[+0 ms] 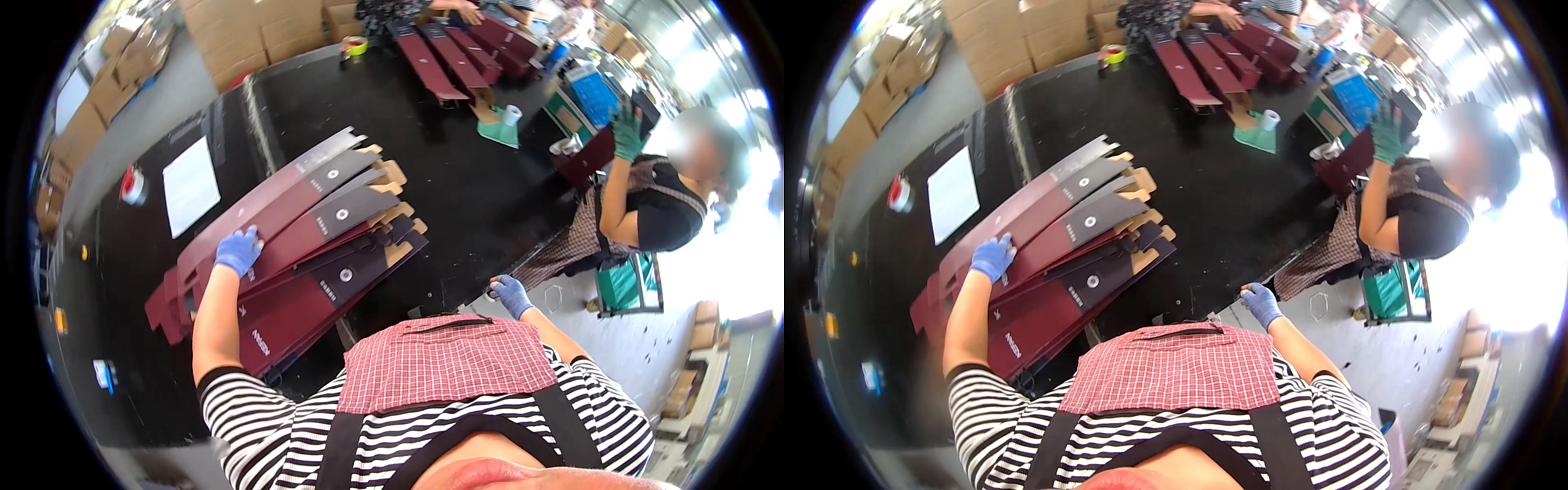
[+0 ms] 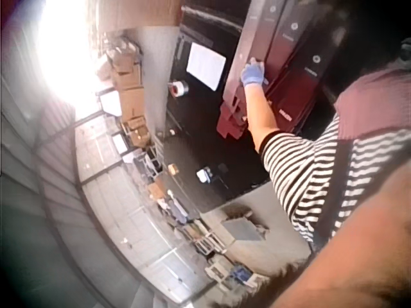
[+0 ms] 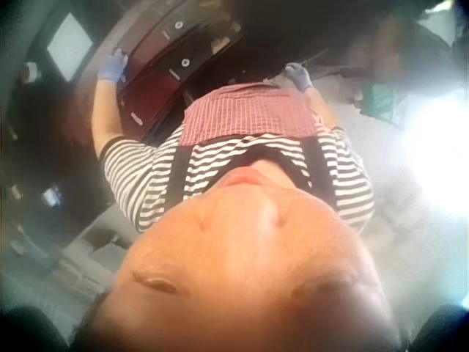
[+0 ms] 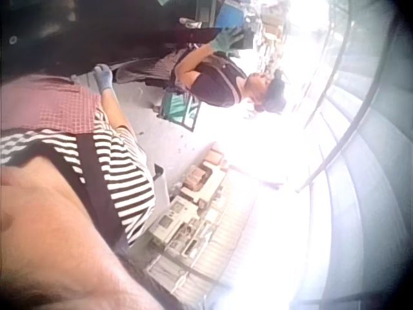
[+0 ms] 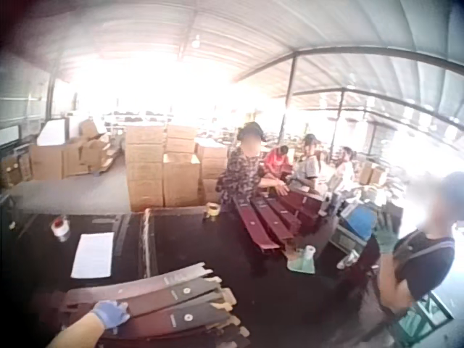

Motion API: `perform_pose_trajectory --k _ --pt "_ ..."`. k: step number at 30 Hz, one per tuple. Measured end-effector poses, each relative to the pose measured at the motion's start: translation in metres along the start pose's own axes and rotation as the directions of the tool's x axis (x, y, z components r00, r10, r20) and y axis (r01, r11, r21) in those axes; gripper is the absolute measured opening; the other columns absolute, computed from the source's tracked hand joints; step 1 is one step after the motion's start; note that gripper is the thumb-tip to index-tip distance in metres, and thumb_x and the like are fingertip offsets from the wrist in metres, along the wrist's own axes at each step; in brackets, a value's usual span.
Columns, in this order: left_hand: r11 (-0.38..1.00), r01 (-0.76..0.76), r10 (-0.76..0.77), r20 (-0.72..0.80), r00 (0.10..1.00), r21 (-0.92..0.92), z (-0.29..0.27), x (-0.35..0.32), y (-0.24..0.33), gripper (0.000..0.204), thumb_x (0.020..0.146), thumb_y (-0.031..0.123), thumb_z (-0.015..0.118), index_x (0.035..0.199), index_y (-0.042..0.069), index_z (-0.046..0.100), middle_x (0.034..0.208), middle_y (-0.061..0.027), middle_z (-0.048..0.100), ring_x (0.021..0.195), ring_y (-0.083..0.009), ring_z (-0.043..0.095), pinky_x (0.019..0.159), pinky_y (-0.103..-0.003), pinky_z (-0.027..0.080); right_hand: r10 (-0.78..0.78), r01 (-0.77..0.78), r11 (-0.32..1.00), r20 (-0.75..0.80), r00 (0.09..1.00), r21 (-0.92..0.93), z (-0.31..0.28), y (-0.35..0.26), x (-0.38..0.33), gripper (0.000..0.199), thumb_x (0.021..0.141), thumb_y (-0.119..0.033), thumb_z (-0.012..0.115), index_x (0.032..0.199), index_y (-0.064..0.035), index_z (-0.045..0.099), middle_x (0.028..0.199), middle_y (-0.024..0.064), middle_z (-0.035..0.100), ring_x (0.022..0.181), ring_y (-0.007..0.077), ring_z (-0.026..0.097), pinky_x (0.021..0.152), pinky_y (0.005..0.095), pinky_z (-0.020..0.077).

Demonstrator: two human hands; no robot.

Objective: The person folds flat maroon cardboard sheets into rectangular boxes by hand. They repeatedly pick up a sheet, fold the side flaps, tuck the ends to form the box shape, and place the finished unit on a growing stack on the table.

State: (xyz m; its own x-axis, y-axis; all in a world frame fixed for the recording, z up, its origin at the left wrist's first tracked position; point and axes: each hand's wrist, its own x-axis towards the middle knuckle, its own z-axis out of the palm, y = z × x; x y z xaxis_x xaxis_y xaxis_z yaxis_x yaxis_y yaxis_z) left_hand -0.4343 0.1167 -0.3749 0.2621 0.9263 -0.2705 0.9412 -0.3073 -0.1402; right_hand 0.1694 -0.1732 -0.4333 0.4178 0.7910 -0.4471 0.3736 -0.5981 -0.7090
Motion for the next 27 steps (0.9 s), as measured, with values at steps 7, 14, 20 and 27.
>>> perform_pose_trajectory --k 7,14,20,27 --pt "0.997 0.065 -0.064 -0.031 0.997 0.032 0.046 -0.002 -0.004 0.056 0.097 0.040 0.050 0.144 0.010 0.044 0.142 -0.0232 0.046 0.128 -0.0404 0.046 0.102 -0.049 0.043 -0.099 0.101 0.991 0.030 0.995 -0.084 0.003 0.007 0.030 0.028 0.089 -0.022 0.061 0.106 -0.0023 0.069 0.087 0.0121 0.072 0.081 0.0206 0.070 0.076 0.0336 0.0544" --pt "0.957 0.228 -0.257 -0.158 0.954 -0.181 0.023 -0.018 0.060 0.053 0.098 0.035 0.051 0.139 0.003 0.049 0.139 -0.0279 0.048 0.129 -0.0418 0.047 0.109 -0.047 0.040 0.063 -0.111 0.979 0.268 0.961 0.168 -0.008 0.021 0.062 0.020 0.090 -0.021 0.059 0.095 -0.0037 0.069 0.078 0.0090 0.071 0.067 0.0178 0.068 0.061 0.0321 0.0538" --pt "0.937 0.266 -0.307 -0.170 0.936 -0.224 0.030 -0.027 0.079 0.053 0.098 0.033 0.050 0.141 0.002 0.047 0.140 -0.0298 0.046 0.129 -0.0427 0.046 0.110 -0.047 0.038 -0.024 -0.034 0.991 0.413 0.910 0.130 -0.021 0.023 0.074 0.024 0.090 -0.023 0.056 0.096 -0.0037 0.069 0.078 0.0100 0.072 0.067 0.0194 0.070 0.058 0.0320 0.0556" --pt "0.921 0.321 -0.348 -0.096 0.933 -0.220 0.008 -0.020 0.094 0.049 0.095 0.028 0.053 0.136 0.002 0.051 0.135 -0.0266 0.052 0.124 -0.0413 0.051 0.105 -0.046 0.042 -0.076 0.086 0.996 0.452 0.889 -0.002 -0.027 0.017 0.081 0.025 0.088 -0.027 0.060 0.093 -0.0063 0.073 0.086 0.0088 0.073 0.082 0.0206 0.070 0.075 0.0333 0.0546"
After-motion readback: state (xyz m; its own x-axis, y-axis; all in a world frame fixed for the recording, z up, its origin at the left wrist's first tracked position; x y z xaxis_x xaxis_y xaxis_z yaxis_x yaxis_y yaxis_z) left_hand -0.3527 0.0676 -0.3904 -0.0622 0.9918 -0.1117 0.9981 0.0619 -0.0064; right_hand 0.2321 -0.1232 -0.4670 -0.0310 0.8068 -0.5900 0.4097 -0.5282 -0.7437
